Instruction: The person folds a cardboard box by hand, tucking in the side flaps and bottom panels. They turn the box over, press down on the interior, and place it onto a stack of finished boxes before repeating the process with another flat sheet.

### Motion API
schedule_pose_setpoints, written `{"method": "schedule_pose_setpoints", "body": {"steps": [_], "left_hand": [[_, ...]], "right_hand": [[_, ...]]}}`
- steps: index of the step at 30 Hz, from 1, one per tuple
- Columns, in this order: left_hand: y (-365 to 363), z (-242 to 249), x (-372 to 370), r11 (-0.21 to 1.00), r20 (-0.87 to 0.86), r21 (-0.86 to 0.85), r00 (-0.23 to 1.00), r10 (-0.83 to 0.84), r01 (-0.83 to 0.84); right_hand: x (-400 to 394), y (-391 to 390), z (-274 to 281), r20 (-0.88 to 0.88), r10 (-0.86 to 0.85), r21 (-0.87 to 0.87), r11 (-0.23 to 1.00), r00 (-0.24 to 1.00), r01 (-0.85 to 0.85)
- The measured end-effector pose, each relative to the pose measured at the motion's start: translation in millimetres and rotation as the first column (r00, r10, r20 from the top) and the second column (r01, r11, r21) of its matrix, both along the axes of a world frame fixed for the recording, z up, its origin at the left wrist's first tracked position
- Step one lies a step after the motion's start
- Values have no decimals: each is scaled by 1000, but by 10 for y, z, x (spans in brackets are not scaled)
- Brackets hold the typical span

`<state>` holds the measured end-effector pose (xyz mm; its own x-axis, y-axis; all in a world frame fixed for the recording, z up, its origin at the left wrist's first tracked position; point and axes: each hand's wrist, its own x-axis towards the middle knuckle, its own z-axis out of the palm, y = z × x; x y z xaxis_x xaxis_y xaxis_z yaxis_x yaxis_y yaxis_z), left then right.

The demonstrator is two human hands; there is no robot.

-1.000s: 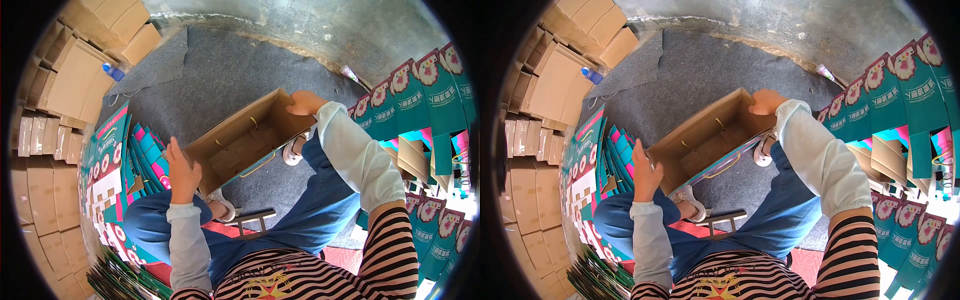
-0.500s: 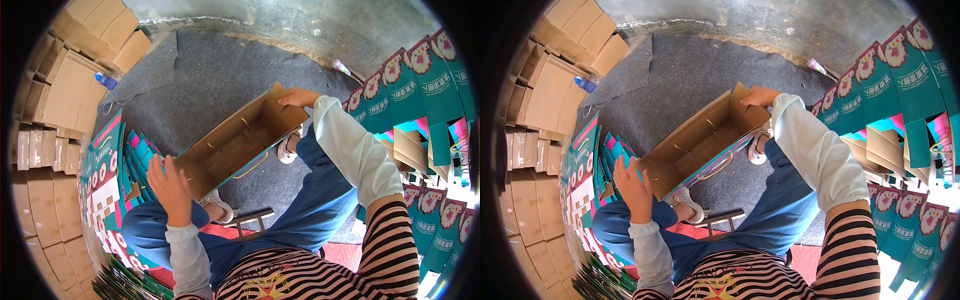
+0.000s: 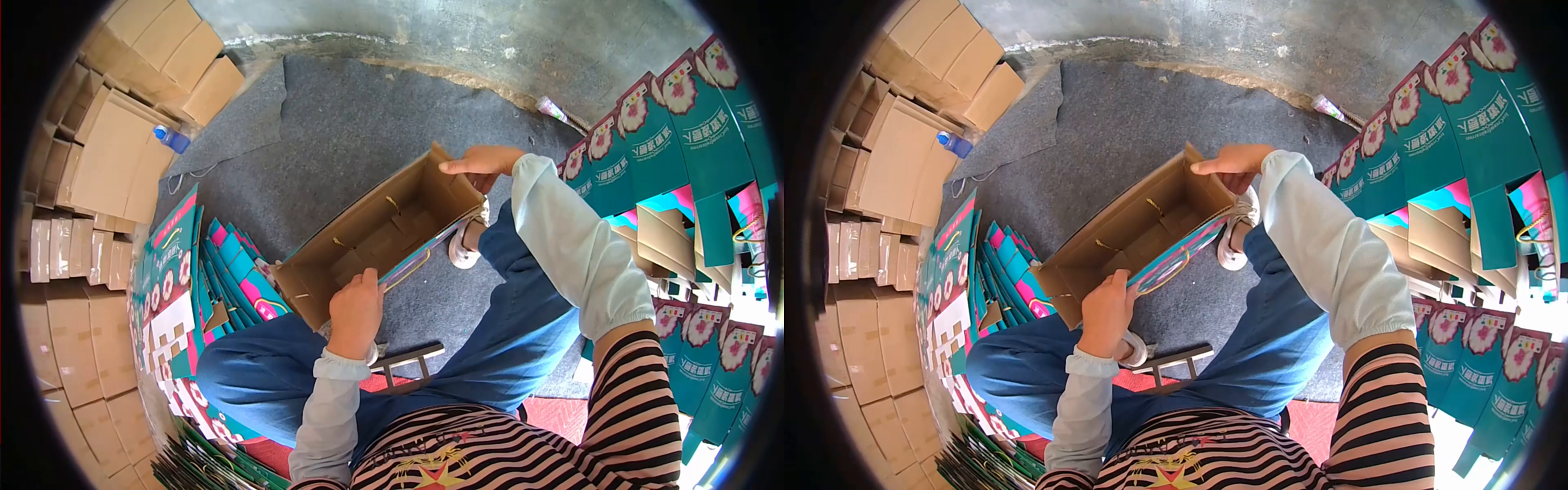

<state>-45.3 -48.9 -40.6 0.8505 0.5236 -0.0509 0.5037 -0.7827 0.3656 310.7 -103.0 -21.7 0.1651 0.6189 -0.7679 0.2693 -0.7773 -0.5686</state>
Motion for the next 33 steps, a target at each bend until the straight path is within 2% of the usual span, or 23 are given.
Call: {"method": "schedule_pose_setpoints", "body": {"steps": [3,6,13,16,18,21,26,30,33], "left_hand": [[-26,-8,-4,1000,-7,-14,1000,1,-1],[-37,-10,-16,1000,-5,-5,1000,0,0],[-22,56,134,1000,-45,-22,999,1,-2],[-103,-17,579,998,30,-22,998,-58,59],[-204,-36,1021,992,134,-39,985,-110,116],[-394,-101,1517,996,307,20,947,-90,88],[-536,-204,1657,995,435,55,895,-104,89],[-494,-191,1716,999,399,-41,917,-8,27],[-428,-161,1633,996,328,-39,942,-68,86]], "right_hand": [[-11,-46,83,31,196,-125,974,980,-191],[-25,-156,97,67,348,-78,936,935,-343],[16,-212,19,66,363,17,931,930,-365],[-51,-167,51,164,361,21,929,918,-369],[-69,-143,34,167,394,48,912,904,-407],[-99,-159,89,205,385,48,914,900,-403],[-16,-214,-85,150,412,76,902,899,-426],[6,-221,-94,92,420,141,892,903,-429],[-1,-234,-28,102,417,115,897,903,-427]]}}
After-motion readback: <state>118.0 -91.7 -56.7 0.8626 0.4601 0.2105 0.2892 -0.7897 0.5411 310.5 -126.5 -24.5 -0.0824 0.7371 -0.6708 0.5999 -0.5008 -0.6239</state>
